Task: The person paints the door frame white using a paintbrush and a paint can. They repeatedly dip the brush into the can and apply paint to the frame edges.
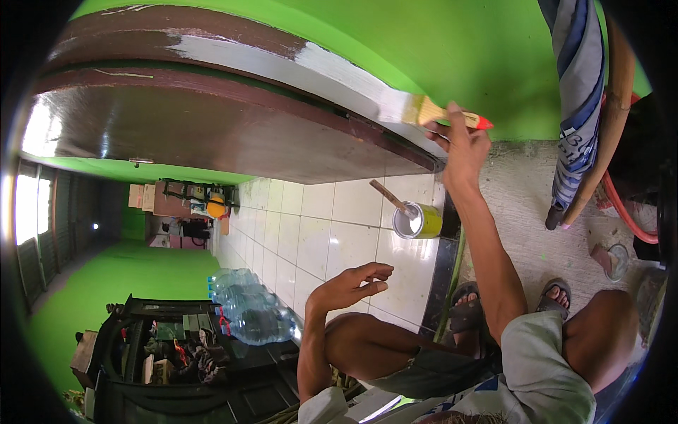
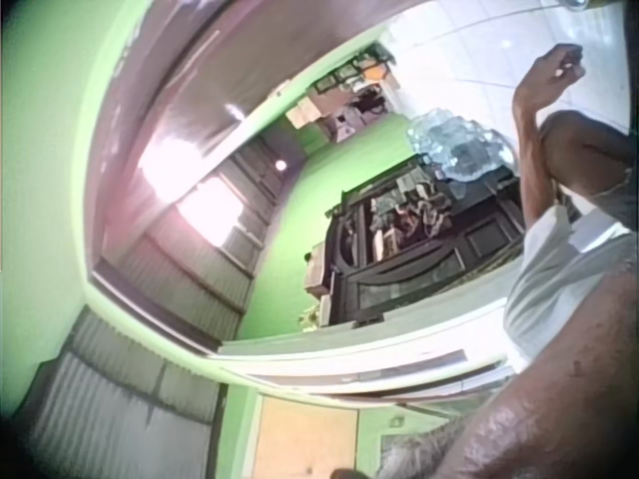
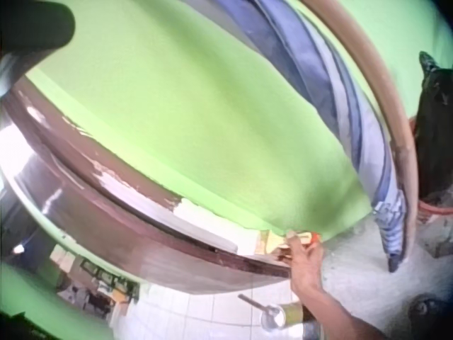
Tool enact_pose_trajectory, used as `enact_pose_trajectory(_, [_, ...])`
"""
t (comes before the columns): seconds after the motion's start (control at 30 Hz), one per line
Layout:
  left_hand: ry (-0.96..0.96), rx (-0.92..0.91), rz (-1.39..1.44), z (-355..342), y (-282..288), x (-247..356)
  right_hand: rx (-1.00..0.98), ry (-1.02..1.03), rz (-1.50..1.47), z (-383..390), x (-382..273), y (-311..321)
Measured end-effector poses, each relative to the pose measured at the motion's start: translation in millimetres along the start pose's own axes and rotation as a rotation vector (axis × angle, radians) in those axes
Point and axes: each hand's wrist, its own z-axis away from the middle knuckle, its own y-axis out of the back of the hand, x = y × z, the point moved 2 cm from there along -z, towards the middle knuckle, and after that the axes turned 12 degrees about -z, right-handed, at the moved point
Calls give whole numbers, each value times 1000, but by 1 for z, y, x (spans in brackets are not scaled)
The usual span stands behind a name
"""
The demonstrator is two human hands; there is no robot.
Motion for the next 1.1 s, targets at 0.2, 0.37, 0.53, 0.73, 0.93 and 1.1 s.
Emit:
enact_pose_trajectory(0.2, [11,6,-21,7,2,-1,-208,449,581,1,-15,-21])
enact_pose_trajectory(0.37, [-8,41,-21,0,2,-1,-483,562,352,24,-31,-111])
enact_pose_trajectory(0.53, [-4,42,35,3,-1,-3,-481,140,-47,6,-23,-95])
enact_pose_trajectory(0.73, [9,19,13,6,-2,0,-149,-32,27,-10,6,23])
enact_pose_trajectory(0.93, [7,15,-1,9,-2,2,38,-62,66,-20,26,118])
enact_pose_trajectory(1.1, [-2,19,4,8,-1,6,173,7,265,-32,28,172])
